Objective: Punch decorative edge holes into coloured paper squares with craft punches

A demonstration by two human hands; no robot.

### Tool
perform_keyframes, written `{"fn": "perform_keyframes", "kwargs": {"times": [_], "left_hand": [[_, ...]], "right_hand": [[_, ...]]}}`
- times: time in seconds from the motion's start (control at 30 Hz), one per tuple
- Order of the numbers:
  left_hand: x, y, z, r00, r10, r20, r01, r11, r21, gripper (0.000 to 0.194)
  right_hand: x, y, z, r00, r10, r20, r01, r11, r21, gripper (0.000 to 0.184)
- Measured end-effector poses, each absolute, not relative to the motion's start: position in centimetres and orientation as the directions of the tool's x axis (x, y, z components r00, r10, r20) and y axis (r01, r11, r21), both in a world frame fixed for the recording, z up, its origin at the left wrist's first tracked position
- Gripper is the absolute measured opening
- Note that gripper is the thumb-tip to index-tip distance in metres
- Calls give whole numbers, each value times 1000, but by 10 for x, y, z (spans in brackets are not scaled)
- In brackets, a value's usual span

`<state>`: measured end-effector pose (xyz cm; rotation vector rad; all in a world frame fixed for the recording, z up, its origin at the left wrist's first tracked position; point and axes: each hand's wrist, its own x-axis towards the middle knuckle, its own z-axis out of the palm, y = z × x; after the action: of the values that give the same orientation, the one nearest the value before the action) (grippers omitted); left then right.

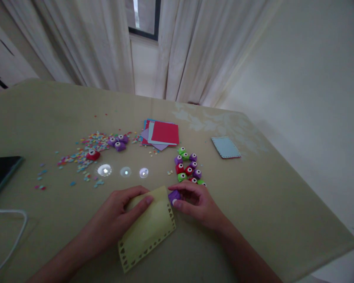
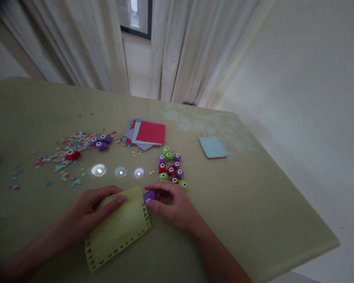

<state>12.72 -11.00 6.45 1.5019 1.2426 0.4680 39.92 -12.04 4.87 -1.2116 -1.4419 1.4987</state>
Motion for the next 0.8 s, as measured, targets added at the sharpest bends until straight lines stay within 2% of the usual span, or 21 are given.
{"fn": "perform_keyframes", "kwargs": {"times": [0.17, 0.3, 0.47, 0.57, 0.67, 0.8], "left_hand": [[126, -110, 61, 380, 874, -302, 432, 121, 894, 45], [126, -111, 59, 391, 868, -306, 442, 114, 890, 48], [129, -113, 59, 418, 849, -322, 448, 115, 886, 52], [130, -114, 57, 426, 844, -326, 469, 102, 877, 52], [130, -113, 51, 397, 896, -198, 545, -56, 836, 46], [132, -113, 36, 433, 901, 16, 653, -326, 683, 35]], "right_hand": [[399, -121, 49, -291, 946, -145, 102, -120, -988, 41], [398, -121, 50, -305, 942, -143, 87, -122, -989, 41], [394, -121, 50, -319, 925, -208, -1, -219, -976, 40], [390, -122, 50, -291, 924, -249, 85, -234, -968, 43], [384, -123, 52, -233, 940, -248, 211, -201, -957, 41], [375, -125, 51, -180, 959, -218, 376, -138, -916, 34]]}}
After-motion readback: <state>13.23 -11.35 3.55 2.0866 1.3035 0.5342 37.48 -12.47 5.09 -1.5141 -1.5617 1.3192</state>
